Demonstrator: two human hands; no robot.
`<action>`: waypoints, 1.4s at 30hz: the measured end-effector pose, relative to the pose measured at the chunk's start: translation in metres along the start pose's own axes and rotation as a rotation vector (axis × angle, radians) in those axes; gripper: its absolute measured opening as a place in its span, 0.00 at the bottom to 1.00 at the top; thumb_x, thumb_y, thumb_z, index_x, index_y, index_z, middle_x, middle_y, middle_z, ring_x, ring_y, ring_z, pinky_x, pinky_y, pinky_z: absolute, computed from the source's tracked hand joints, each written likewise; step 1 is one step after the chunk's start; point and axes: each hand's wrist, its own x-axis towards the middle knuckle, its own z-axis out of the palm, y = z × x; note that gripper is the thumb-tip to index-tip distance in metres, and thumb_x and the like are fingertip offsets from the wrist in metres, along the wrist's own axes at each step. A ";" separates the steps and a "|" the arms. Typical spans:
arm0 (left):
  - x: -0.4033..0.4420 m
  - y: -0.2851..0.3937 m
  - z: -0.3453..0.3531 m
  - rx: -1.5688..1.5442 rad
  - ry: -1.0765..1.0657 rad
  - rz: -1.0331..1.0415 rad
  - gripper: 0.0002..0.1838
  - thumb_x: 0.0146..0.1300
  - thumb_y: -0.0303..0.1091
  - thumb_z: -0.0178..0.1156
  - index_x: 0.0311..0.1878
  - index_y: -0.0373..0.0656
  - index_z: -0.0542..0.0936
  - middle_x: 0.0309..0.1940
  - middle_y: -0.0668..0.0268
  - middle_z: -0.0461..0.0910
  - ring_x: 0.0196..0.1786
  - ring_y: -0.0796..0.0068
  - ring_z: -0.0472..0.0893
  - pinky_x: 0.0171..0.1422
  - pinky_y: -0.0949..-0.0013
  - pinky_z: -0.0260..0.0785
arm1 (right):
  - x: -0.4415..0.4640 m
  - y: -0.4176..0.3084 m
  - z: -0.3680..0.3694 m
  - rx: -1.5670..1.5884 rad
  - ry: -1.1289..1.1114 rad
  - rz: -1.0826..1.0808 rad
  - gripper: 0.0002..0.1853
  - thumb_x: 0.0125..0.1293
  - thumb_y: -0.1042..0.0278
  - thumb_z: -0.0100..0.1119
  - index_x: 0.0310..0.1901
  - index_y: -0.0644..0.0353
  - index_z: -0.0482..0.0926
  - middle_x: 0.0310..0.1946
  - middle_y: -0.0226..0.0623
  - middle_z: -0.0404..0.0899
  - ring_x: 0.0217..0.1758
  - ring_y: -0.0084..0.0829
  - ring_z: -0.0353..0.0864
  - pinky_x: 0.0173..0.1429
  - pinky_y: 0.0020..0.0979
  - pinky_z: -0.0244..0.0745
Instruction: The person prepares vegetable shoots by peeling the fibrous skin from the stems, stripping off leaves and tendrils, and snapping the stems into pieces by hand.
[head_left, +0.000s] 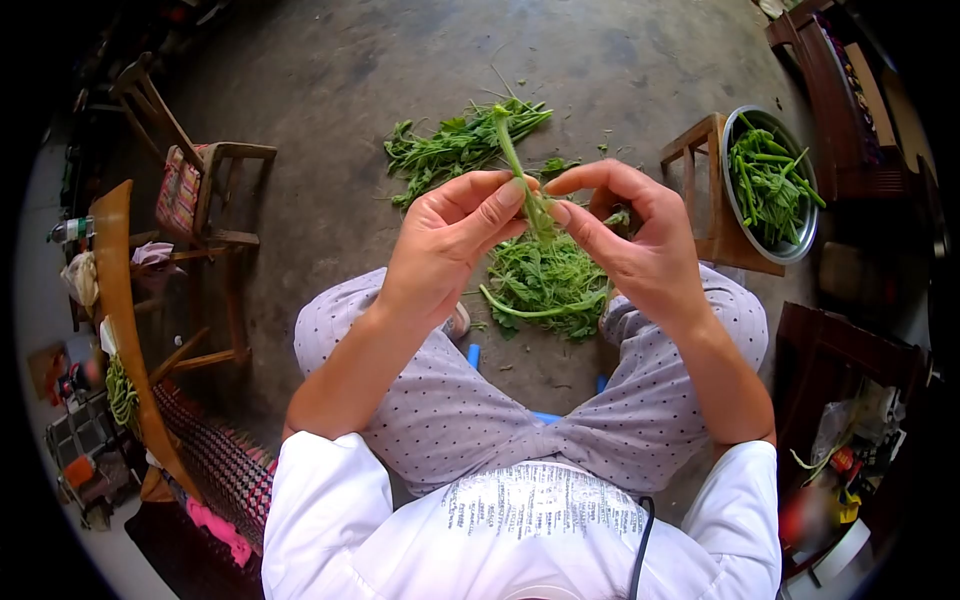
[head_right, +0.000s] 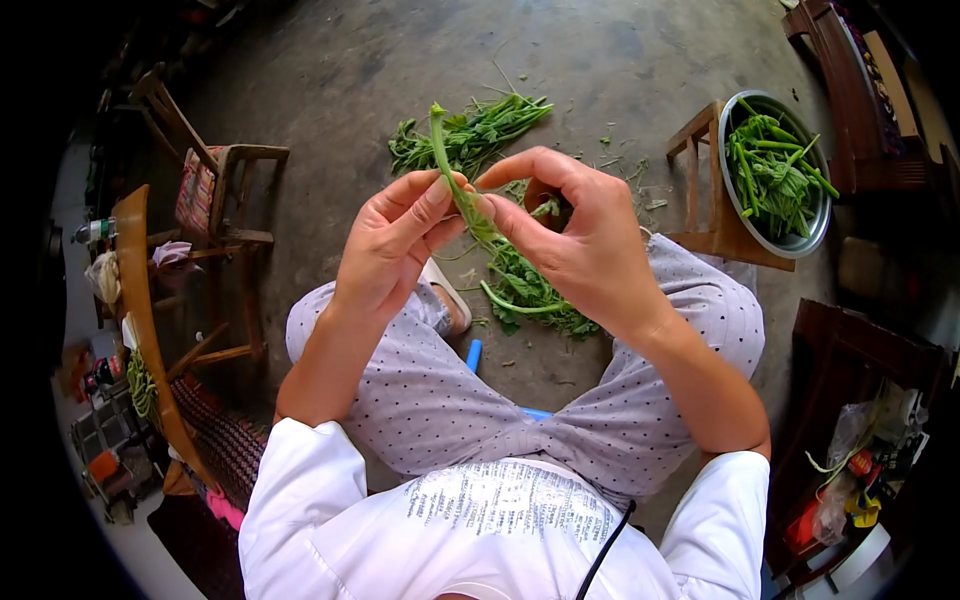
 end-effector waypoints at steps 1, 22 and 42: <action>0.000 -0.001 0.002 0.028 0.027 0.038 0.12 0.65 0.33 0.59 0.48 0.39 0.79 0.43 0.65 0.81 0.45 0.77 0.80 0.48 0.75 0.75 | 0.000 0.002 0.003 -0.001 0.001 0.001 0.09 0.59 0.70 0.64 0.39 0.65 0.81 0.24 0.27 0.77 0.25 0.13 0.70 0.27 0.18 0.64; -0.004 -0.008 0.011 0.300 0.163 0.285 0.09 0.61 0.29 0.62 0.43 0.38 0.82 0.36 0.66 0.83 0.35 0.83 0.78 0.40 0.78 0.71 | 0.004 0.001 0.018 -0.172 0.122 -0.277 0.04 0.52 0.78 0.61 0.31 0.64 0.78 0.25 0.38 0.75 0.26 0.33 0.76 0.29 0.29 0.70; -0.005 -0.007 0.005 0.314 0.053 0.187 0.12 0.65 0.29 0.58 0.50 0.36 0.77 0.43 0.67 0.80 0.42 0.85 0.75 0.45 0.79 0.67 | 0.014 0.007 -0.003 0.199 0.047 0.049 0.08 0.56 0.71 0.63 0.35 0.62 0.76 0.24 0.31 0.74 0.27 0.22 0.76 0.30 0.25 0.72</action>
